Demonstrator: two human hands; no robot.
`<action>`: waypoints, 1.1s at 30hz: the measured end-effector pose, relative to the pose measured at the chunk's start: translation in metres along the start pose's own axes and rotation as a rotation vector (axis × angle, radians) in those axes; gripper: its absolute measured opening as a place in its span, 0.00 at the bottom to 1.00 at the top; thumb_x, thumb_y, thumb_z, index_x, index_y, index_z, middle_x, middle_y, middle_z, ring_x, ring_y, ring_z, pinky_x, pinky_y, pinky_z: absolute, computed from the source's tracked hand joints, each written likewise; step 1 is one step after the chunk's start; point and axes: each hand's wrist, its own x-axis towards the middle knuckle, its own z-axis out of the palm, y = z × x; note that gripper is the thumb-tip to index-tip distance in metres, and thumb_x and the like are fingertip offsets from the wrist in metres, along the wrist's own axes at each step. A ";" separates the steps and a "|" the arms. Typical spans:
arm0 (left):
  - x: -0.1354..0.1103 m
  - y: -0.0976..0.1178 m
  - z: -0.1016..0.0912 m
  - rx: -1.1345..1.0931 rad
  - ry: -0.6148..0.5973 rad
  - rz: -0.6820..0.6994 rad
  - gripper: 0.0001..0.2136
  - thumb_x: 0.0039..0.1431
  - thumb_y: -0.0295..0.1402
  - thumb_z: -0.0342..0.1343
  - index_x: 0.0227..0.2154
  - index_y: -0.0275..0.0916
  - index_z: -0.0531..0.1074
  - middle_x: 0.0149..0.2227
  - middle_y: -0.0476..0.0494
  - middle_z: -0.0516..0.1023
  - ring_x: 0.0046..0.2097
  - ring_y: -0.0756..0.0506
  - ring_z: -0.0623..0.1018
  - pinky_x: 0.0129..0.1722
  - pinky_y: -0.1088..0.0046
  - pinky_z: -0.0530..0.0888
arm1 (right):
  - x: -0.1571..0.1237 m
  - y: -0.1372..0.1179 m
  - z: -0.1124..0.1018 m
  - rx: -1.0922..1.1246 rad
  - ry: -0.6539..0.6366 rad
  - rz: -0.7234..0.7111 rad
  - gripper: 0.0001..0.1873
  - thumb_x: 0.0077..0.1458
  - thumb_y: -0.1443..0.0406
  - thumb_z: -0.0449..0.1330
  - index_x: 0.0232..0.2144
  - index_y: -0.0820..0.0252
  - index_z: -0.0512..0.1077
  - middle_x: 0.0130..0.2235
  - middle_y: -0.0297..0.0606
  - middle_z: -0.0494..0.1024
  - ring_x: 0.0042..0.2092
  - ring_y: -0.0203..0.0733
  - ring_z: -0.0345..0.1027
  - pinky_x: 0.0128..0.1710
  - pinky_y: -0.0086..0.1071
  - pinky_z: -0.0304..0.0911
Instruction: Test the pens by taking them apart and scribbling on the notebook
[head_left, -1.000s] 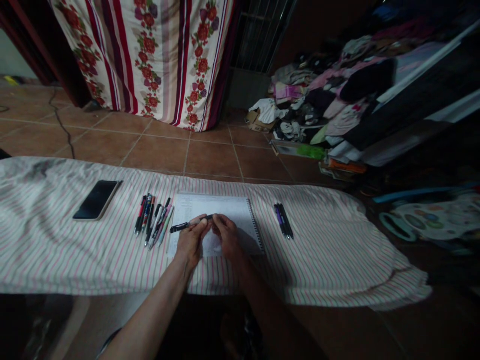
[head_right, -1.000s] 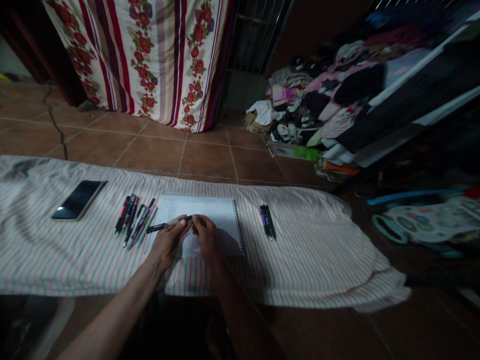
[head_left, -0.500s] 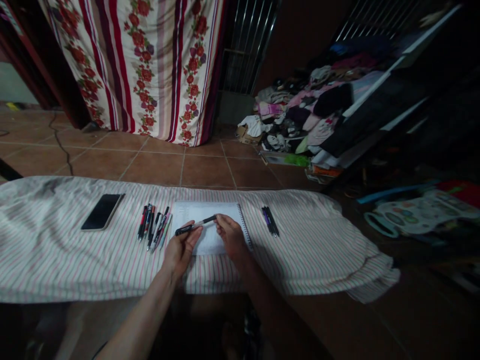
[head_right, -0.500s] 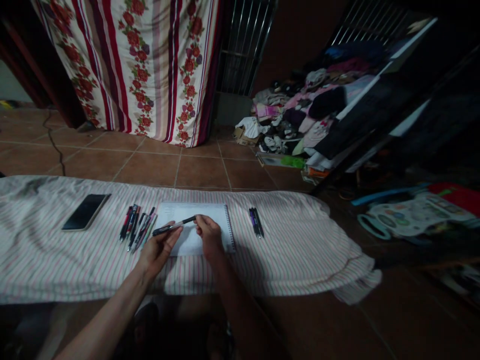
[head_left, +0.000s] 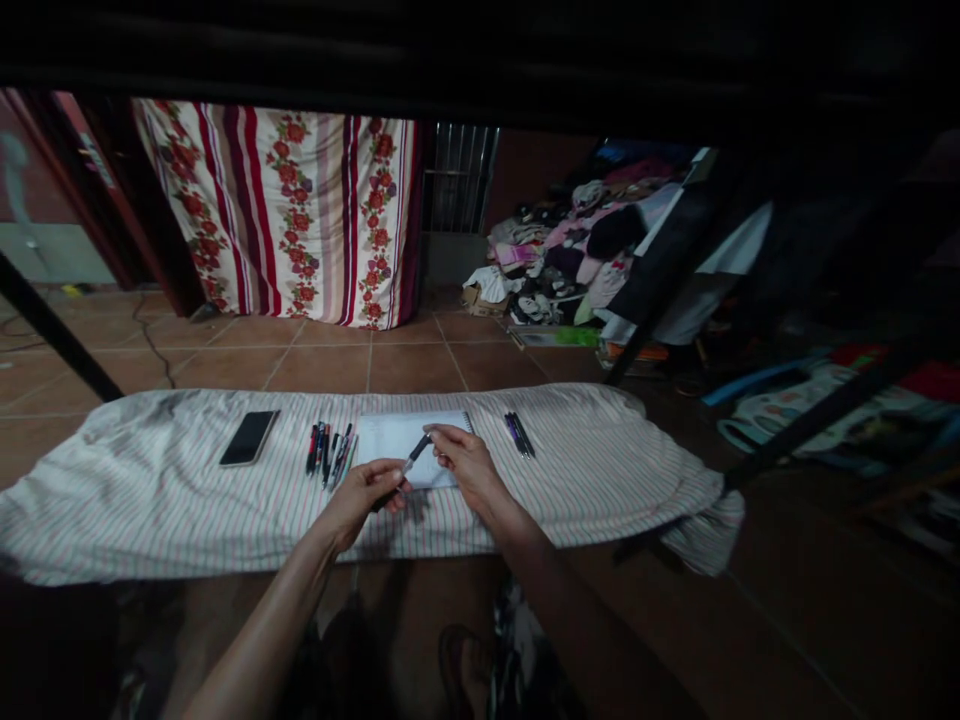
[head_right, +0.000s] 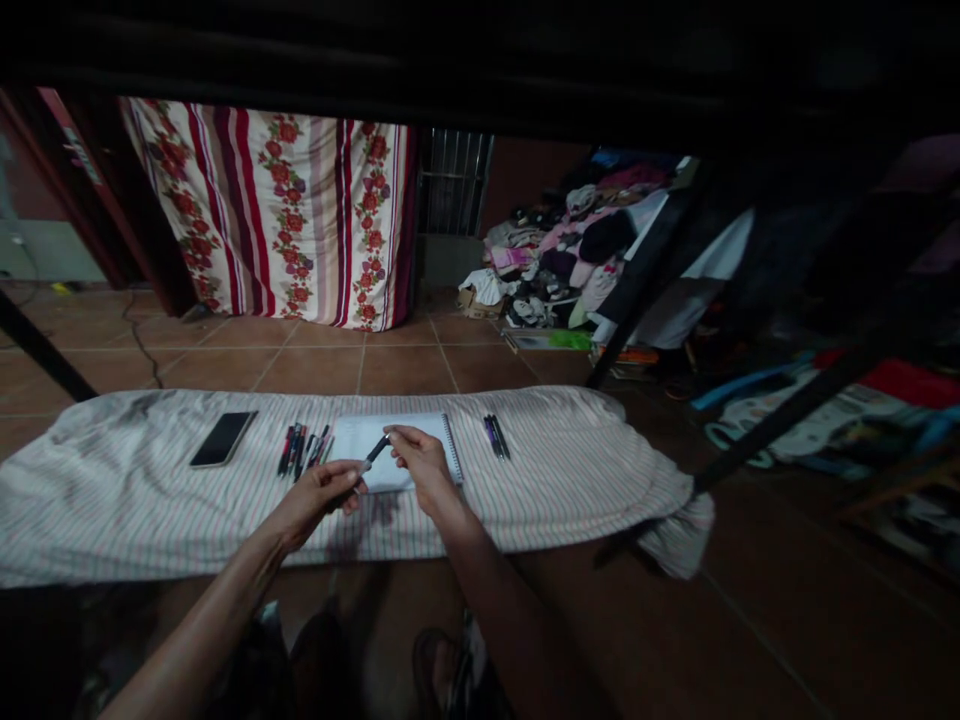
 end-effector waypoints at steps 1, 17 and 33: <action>-0.008 0.001 0.005 0.035 0.017 0.013 0.13 0.43 0.33 0.63 0.33 0.31 0.75 0.23 0.44 0.75 0.20 0.54 0.70 0.19 0.81 0.64 | -0.007 -0.004 0.002 -0.014 -0.021 -0.008 0.14 0.36 0.61 0.65 0.29 0.62 0.77 0.25 0.34 0.73 0.24 0.30 0.58 0.23 0.26 0.50; -0.094 -0.007 0.069 0.166 0.371 0.328 0.13 0.42 0.34 0.62 0.34 0.37 0.76 0.22 0.49 0.73 0.22 0.52 0.68 0.21 0.79 0.64 | -0.102 -0.045 0.020 -0.190 -0.097 -0.138 0.10 0.37 0.61 0.64 0.23 0.60 0.71 0.23 0.30 0.71 0.25 0.32 0.60 0.24 0.26 0.53; -0.114 -0.013 0.094 0.204 0.383 0.351 0.10 0.44 0.34 0.62 0.32 0.38 0.77 0.24 0.48 0.74 0.30 0.48 0.73 0.31 0.78 0.69 | -0.133 -0.052 0.008 -0.224 -0.174 -0.257 0.09 0.47 0.59 0.59 0.25 0.59 0.66 0.24 0.30 0.66 0.28 0.34 0.62 0.29 0.27 0.58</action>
